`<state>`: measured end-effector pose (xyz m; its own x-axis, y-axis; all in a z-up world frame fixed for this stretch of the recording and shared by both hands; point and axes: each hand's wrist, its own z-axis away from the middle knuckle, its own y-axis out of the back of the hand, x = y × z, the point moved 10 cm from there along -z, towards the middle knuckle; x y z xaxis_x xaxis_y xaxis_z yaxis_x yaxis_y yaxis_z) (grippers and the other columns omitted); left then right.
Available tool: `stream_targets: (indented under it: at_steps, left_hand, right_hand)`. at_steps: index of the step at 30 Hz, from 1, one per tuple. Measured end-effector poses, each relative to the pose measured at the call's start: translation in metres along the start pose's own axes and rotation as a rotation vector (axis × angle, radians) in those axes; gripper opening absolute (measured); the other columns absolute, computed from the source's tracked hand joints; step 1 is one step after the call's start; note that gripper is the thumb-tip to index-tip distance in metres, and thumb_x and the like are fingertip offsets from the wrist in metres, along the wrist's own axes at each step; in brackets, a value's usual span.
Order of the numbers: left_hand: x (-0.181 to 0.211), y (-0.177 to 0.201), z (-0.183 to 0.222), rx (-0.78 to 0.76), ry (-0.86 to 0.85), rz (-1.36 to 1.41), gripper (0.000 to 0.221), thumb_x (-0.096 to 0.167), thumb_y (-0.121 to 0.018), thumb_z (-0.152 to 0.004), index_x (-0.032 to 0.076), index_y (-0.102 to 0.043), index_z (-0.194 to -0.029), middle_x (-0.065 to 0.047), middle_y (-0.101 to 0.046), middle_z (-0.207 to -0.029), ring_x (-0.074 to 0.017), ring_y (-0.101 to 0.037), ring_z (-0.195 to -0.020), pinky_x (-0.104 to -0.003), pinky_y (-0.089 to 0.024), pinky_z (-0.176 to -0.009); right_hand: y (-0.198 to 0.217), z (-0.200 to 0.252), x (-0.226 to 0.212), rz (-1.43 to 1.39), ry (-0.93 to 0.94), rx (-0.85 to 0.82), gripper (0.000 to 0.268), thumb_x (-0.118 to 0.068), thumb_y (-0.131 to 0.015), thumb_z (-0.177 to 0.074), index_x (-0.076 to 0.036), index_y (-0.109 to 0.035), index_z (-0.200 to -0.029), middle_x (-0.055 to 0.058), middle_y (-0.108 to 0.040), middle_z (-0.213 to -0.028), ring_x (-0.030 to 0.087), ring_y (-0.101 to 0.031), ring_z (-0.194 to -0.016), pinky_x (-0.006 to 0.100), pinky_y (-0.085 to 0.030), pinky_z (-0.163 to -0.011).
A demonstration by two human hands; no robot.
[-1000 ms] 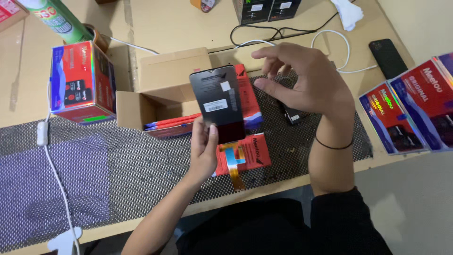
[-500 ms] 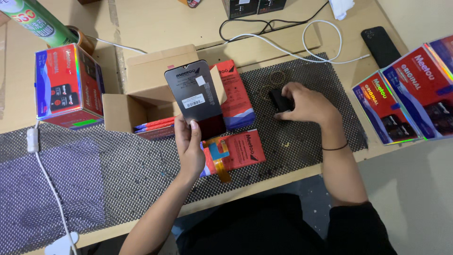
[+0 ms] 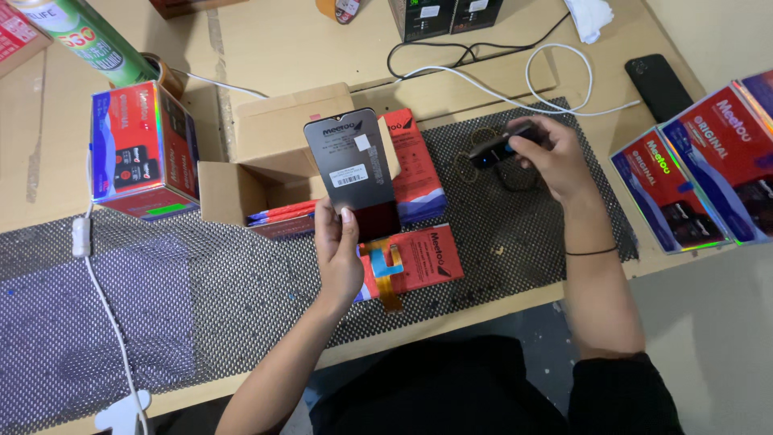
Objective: The person handles and organizes various mobile phone screen components and protective film packets by hand on a workbench, placing some items into a cardboard box.
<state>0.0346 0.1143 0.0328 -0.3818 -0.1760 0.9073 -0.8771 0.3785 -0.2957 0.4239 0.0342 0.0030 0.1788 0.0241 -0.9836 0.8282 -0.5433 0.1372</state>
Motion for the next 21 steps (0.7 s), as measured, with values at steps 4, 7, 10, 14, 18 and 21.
stream_targets:
  at_steps: [4, 7, 10, 14, 18, 21]
  left_hand:
    - [0.027, -0.008, -0.001, 0.009, -0.005, 0.045, 0.027, 0.017, -0.041, -0.109, 0.003, -0.052, -0.130, -0.003, -0.057, -0.108, -0.0133, -0.051, -0.108, -0.039, -0.044, -0.104]
    - [0.031, -0.005, -0.002, 0.023, -0.021, 0.027, 0.027, 0.018, -0.041, -0.109, 0.003, -0.052, -0.129, -0.004, -0.058, -0.108, -0.0138, -0.052, -0.109, -0.040, -0.044, -0.104]
    - [0.032, -0.002, -0.003, 0.045, -0.015, 0.068, 0.027, 0.017, -0.041, -0.109, 0.005, -0.052, -0.130, -0.003, -0.058, -0.110, -0.0127, -0.051, -0.109, -0.039, -0.044, -0.105]
    - [0.027, 0.001, -0.003, 0.036, -0.041, 0.026, 0.027, 0.021, -0.041, -0.110, 0.004, -0.050, -0.130, -0.005, -0.057, -0.118, -0.0131, -0.052, -0.115, -0.035, -0.044, -0.107]
    - [0.028, 0.000, -0.006, 0.027, -0.073, -0.017, 0.030, 0.021, -0.040, -0.110, 0.002, -0.048, -0.132, -0.011, -0.057, -0.131, -0.0170, -0.054, -0.123, -0.032, -0.043, -0.112]
    - [0.031, 0.001, -0.008, 0.031, -0.065, -0.007, 0.032, 0.021, -0.040, -0.110, 0.002, -0.048, -0.134, -0.011, -0.057, -0.130, -0.0169, -0.054, -0.123, -0.031, -0.044, -0.111]
  right_hand:
    - [-0.037, 0.015, -0.040, -0.247, -0.079, -0.009, 0.030, -0.026, -0.064, -0.105, -0.006, -0.062, -0.128, 0.013, -0.070, -0.100, 0.020, -0.072, -0.065, 0.027, -0.062, -0.049]
    - [-0.070, 0.029, -0.083, -0.332, -0.084, -0.066, 0.033, -0.037, -0.047, -0.109, -0.012, -0.046, -0.131, 0.021, -0.070, -0.119, 0.031, -0.075, -0.077, 0.035, -0.065, -0.054]
    - [-0.087, 0.033, -0.122, -0.467, 0.009, -0.110, 0.025, -0.026, -0.048, -0.109, -0.017, -0.043, -0.131, 0.014, -0.069, -0.122, 0.032, -0.076, -0.080, 0.040, -0.071, -0.067]
    - [-0.121, 0.066, -0.229, -0.239, 0.332, -0.262, 0.037, 0.003, -0.045, -0.107, -0.011, -0.027, -0.135, 0.036, -0.058, -0.132, 0.035, -0.070, -0.081, 0.042, -0.065, -0.076]
    - [-0.144, 0.106, -0.295, -0.131, 0.514, -0.333, 0.036, 0.000, -0.054, -0.101, -0.006, -0.030, -0.126, 0.040, -0.057, -0.133, 0.037, -0.071, -0.079, 0.036, -0.064, -0.078]
    - [-0.156, 0.125, -0.316, -0.077, 0.635, -0.363, 0.042, 0.012, -0.060, -0.092, -0.002, -0.034, -0.122, 0.044, -0.061, -0.121, 0.041, -0.073, -0.108, 0.037, -0.069, -0.086]
